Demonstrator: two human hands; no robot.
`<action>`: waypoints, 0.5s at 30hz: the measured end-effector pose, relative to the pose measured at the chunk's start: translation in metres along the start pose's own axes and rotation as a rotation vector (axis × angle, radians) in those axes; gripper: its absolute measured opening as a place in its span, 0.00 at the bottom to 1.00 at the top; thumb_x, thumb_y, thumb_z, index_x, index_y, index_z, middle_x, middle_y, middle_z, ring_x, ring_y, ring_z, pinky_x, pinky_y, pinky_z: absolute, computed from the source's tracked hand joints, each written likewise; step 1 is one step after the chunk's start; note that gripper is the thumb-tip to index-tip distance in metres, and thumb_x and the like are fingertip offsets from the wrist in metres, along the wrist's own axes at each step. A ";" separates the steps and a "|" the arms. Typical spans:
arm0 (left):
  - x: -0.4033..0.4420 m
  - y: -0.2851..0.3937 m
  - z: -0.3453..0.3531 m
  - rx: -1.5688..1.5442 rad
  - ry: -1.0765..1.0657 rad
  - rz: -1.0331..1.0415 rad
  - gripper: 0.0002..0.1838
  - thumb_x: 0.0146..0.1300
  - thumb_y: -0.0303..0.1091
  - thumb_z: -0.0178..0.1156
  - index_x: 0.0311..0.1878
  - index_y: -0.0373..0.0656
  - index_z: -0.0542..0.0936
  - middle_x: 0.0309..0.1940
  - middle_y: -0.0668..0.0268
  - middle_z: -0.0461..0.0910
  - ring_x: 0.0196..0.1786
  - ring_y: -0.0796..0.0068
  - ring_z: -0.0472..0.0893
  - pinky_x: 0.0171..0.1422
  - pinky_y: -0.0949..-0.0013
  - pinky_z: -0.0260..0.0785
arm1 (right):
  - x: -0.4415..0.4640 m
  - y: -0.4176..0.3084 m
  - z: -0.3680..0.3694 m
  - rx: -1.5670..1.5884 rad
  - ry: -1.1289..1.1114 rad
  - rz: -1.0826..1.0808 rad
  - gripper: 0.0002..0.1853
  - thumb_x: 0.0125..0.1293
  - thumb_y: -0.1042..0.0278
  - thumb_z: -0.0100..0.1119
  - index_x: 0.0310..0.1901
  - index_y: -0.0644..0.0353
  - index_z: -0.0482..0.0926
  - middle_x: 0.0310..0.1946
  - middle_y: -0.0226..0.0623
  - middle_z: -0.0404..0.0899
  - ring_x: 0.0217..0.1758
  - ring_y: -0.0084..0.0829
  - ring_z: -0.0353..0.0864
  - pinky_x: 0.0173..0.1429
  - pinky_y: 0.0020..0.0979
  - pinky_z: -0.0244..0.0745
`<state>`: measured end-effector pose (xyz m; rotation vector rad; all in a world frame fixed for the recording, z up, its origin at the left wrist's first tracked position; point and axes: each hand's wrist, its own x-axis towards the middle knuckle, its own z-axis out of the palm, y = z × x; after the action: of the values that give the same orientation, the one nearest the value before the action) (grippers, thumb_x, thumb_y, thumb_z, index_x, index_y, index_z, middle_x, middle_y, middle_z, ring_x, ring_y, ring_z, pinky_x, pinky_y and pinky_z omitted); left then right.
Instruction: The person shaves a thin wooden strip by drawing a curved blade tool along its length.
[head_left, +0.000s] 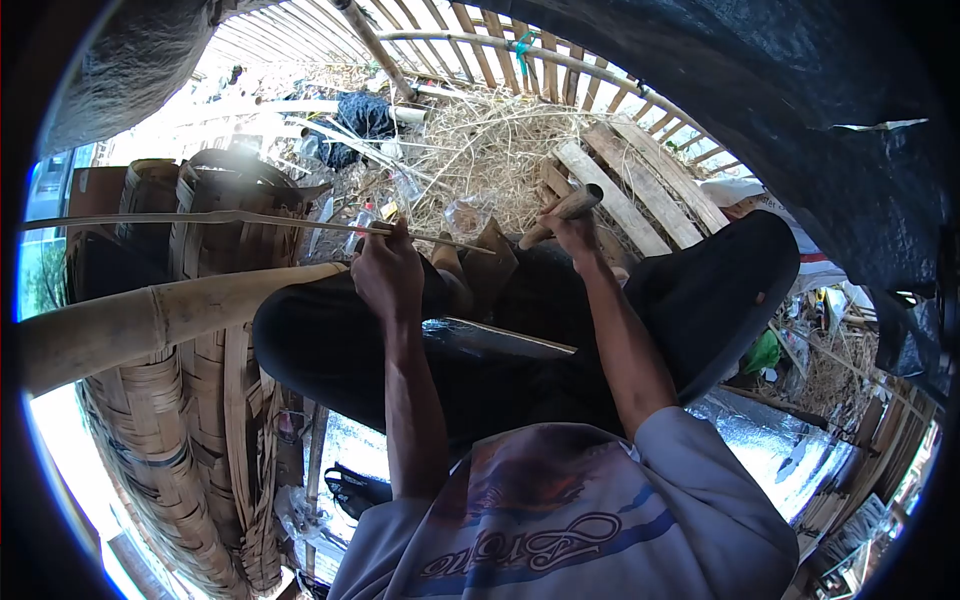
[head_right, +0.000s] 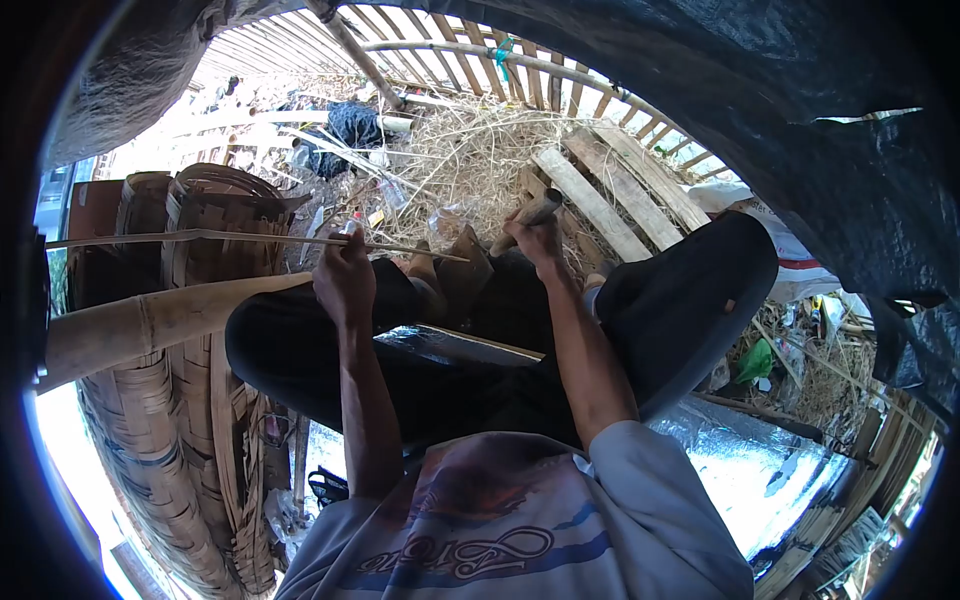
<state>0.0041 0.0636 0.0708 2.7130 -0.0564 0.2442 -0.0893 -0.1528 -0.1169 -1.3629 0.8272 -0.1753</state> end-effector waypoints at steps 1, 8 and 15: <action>0.001 0.000 0.000 -0.012 -0.006 -0.003 0.15 0.62 0.45 0.62 0.33 0.41 0.83 0.27 0.56 0.83 0.35 0.48 0.81 0.43 0.51 0.71 | 0.000 0.006 0.002 0.012 0.008 0.013 0.12 0.50 0.67 0.69 0.37 0.59 0.81 0.36 0.34 0.82 0.38 0.29 0.83 0.37 0.31 0.82; 0.001 -0.005 0.003 -0.016 -0.016 -0.023 0.15 0.62 0.45 0.62 0.35 0.40 0.82 0.29 0.55 0.83 0.38 0.47 0.81 0.44 0.50 0.71 | 0.001 -0.025 0.003 0.033 -0.049 -0.112 0.11 0.51 0.68 0.69 0.37 0.57 0.80 0.36 0.35 0.82 0.38 0.29 0.83 0.38 0.34 0.82; 0.004 0.002 0.001 -0.032 -0.030 -0.051 0.16 0.62 0.45 0.62 0.35 0.40 0.82 0.29 0.54 0.83 0.38 0.47 0.81 0.44 0.50 0.71 | 0.001 0.001 -0.002 0.096 0.118 0.003 0.08 0.49 0.69 0.68 0.33 0.58 0.83 0.31 0.32 0.84 0.36 0.26 0.83 0.41 0.30 0.77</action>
<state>0.0075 0.0618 0.0714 2.6829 0.0005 0.1855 -0.0901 -0.1543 -0.1182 -1.2703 0.9074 -0.2919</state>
